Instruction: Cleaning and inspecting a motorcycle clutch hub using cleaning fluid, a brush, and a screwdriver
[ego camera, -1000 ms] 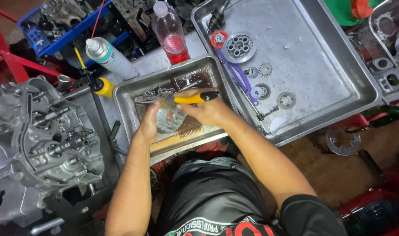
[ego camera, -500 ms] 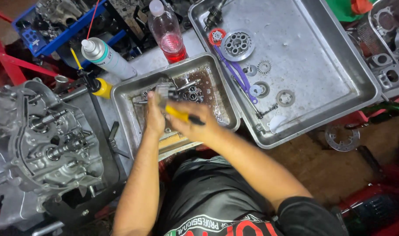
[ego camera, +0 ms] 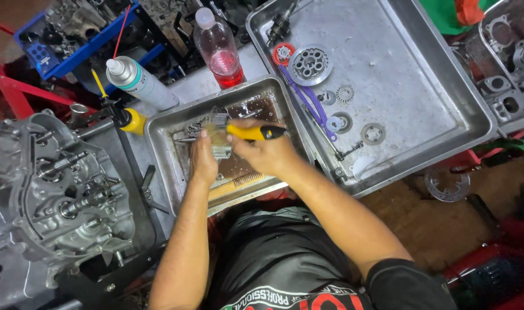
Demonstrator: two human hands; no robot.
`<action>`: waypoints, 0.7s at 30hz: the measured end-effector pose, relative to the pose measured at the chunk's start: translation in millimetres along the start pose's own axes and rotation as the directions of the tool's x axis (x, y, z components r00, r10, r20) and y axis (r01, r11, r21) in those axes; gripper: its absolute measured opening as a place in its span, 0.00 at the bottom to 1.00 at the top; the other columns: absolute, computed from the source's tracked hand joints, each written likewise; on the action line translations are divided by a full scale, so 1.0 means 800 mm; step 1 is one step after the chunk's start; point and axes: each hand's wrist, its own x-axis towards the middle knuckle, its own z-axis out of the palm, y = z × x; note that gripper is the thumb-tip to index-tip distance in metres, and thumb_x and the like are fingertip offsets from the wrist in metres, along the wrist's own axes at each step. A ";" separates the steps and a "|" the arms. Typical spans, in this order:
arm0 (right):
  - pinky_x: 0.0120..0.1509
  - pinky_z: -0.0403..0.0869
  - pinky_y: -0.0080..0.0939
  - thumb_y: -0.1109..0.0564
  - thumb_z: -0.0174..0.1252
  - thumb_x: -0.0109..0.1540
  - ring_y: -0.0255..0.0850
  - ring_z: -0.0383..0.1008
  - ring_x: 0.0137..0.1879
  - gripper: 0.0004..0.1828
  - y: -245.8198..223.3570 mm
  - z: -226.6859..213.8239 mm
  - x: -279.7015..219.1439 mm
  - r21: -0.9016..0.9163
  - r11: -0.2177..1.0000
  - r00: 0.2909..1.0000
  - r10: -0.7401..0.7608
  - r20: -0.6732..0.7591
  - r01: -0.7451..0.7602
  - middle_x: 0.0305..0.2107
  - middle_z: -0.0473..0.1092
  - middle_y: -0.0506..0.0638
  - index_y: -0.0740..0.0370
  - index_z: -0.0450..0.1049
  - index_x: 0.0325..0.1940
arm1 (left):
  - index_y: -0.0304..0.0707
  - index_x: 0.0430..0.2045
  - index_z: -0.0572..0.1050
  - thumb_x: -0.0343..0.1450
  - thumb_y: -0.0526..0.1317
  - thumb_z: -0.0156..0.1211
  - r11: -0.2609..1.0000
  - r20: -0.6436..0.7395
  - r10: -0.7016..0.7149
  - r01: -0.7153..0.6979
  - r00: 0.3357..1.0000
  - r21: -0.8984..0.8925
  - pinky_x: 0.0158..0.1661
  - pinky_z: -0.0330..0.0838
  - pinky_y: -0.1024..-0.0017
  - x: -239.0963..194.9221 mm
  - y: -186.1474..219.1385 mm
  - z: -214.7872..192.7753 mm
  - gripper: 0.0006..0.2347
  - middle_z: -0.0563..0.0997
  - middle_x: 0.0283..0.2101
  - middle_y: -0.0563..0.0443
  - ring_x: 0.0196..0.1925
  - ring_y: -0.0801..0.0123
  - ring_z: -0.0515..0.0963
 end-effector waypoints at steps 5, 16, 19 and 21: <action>0.49 0.78 0.49 0.60 0.65 0.61 0.48 0.81 0.44 0.15 0.002 -0.042 0.048 0.100 0.979 0.977 0.165 0.133 -0.179 0.36 0.79 0.63 0.66 0.79 0.51 | 0.36 0.22 0.70 0.78 0.50 0.36 0.992 0.094 -0.038 0.049 0.995 -0.117 0.39 0.65 0.62 0.002 -0.012 -0.021 0.20 0.70 0.26 0.46 0.34 0.59 0.69; 0.56 0.75 0.61 0.59 0.67 0.62 0.64 0.79 0.45 0.16 -0.005 -0.093 0.086 0.133 0.972 0.830 0.088 0.551 -0.192 0.38 0.77 0.71 0.69 0.79 0.52 | 0.37 0.19 0.77 0.69 0.50 0.49 0.819 0.051 -0.031 0.055 0.998 -0.571 0.29 0.72 0.74 -0.008 -0.059 -0.012 0.17 0.76 0.19 0.49 0.25 0.70 0.76; 0.53 0.74 0.60 0.58 0.67 0.63 0.65 0.78 0.45 0.16 -0.005 -0.104 0.094 0.118 0.988 0.859 0.029 0.512 -0.103 0.36 0.76 0.70 0.69 0.78 0.52 | 0.35 0.23 0.78 0.70 0.50 0.50 0.745 0.031 -0.015 0.032 0.999 -0.666 0.29 0.75 0.71 -0.001 -0.108 -0.003 0.16 0.76 0.20 0.50 0.25 0.70 0.75; 0.55 0.75 0.60 0.58 0.70 0.60 0.65 0.78 0.45 0.16 -0.012 -0.100 0.083 0.178 0.978 0.874 0.012 0.485 -0.112 0.36 0.77 0.68 0.66 0.80 0.51 | 0.34 0.23 0.79 0.70 0.52 0.51 0.613 0.021 -0.024 0.031 0.999 -0.790 0.30 0.76 0.73 0.005 -0.095 0.001 0.18 0.77 0.20 0.45 0.25 0.67 0.79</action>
